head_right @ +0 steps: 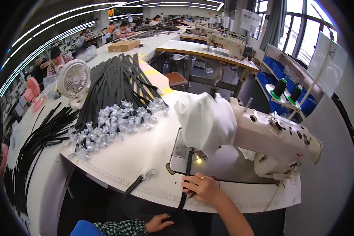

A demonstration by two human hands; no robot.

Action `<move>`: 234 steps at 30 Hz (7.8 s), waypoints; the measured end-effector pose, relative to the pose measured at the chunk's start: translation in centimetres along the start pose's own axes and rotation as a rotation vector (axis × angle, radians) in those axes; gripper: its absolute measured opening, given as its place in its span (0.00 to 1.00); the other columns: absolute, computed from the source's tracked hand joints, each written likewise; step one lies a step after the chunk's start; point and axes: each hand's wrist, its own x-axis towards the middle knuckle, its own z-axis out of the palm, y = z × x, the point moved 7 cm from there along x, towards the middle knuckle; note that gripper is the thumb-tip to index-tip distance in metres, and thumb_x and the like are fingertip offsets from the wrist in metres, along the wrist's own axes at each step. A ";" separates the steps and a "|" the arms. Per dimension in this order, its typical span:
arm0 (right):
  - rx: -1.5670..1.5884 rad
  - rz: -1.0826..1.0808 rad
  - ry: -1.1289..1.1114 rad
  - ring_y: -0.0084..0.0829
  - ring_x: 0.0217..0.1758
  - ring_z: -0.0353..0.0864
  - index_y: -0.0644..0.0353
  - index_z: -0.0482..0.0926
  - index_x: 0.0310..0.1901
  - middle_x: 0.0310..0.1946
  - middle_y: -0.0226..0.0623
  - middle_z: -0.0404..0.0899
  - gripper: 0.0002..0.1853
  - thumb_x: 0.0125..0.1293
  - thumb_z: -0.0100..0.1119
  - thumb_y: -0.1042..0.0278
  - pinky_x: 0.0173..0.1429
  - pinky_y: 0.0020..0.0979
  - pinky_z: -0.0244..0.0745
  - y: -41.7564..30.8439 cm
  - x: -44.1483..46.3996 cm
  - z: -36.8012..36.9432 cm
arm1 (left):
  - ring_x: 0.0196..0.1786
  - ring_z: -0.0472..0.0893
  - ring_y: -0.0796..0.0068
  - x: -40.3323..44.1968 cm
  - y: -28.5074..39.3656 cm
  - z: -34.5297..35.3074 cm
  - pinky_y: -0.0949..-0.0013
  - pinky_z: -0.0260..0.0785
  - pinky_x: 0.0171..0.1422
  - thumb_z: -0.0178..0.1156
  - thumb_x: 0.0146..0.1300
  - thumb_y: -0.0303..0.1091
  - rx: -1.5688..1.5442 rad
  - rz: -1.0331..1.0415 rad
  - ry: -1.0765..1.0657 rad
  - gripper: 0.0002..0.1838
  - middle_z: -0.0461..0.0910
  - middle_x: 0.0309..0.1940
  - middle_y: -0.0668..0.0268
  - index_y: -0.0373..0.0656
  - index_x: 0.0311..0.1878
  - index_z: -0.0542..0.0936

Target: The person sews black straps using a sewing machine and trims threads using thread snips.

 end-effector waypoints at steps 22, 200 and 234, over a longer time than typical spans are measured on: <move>0.017 -0.005 -0.044 0.29 0.31 0.79 0.51 0.82 0.35 0.38 0.27 0.81 0.22 0.31 0.64 0.81 0.30 0.28 0.76 -1.5 0.7 -0.6 | 0.33 0.80 0.63 2.9 21.5 -7.8 0.67 0.72 0.37 0.62 0.61 0.30 0.471 0.743 -0.397 0.14 0.81 0.33 0.59 0.39 0.50 0.78; -1.023 0.846 1.147 0.31 0.38 0.73 0.64 0.72 0.57 0.48 0.38 0.73 0.19 0.73 0.41 0.62 0.49 0.32 0.69 14.0 -23.1 -33.2 | 0.39 0.73 0.66 18.1 17.7 -4.7 0.70 0.70 0.48 0.62 0.41 0.22 1.210 0.862 0.127 0.20 0.77 0.41 0.63 0.38 0.43 0.79; -0.042 1.201 1.330 0.33 0.51 0.76 0.63 0.69 0.57 0.51 0.38 0.76 0.31 0.70 0.39 0.41 0.55 0.33 0.70 26.9 -41.7 -33.5 | 0.40 0.73 0.65 18.6 17.9 -5.0 0.70 0.71 0.48 0.62 0.42 0.21 1.173 0.844 0.128 0.20 0.78 0.41 0.62 0.37 0.43 0.80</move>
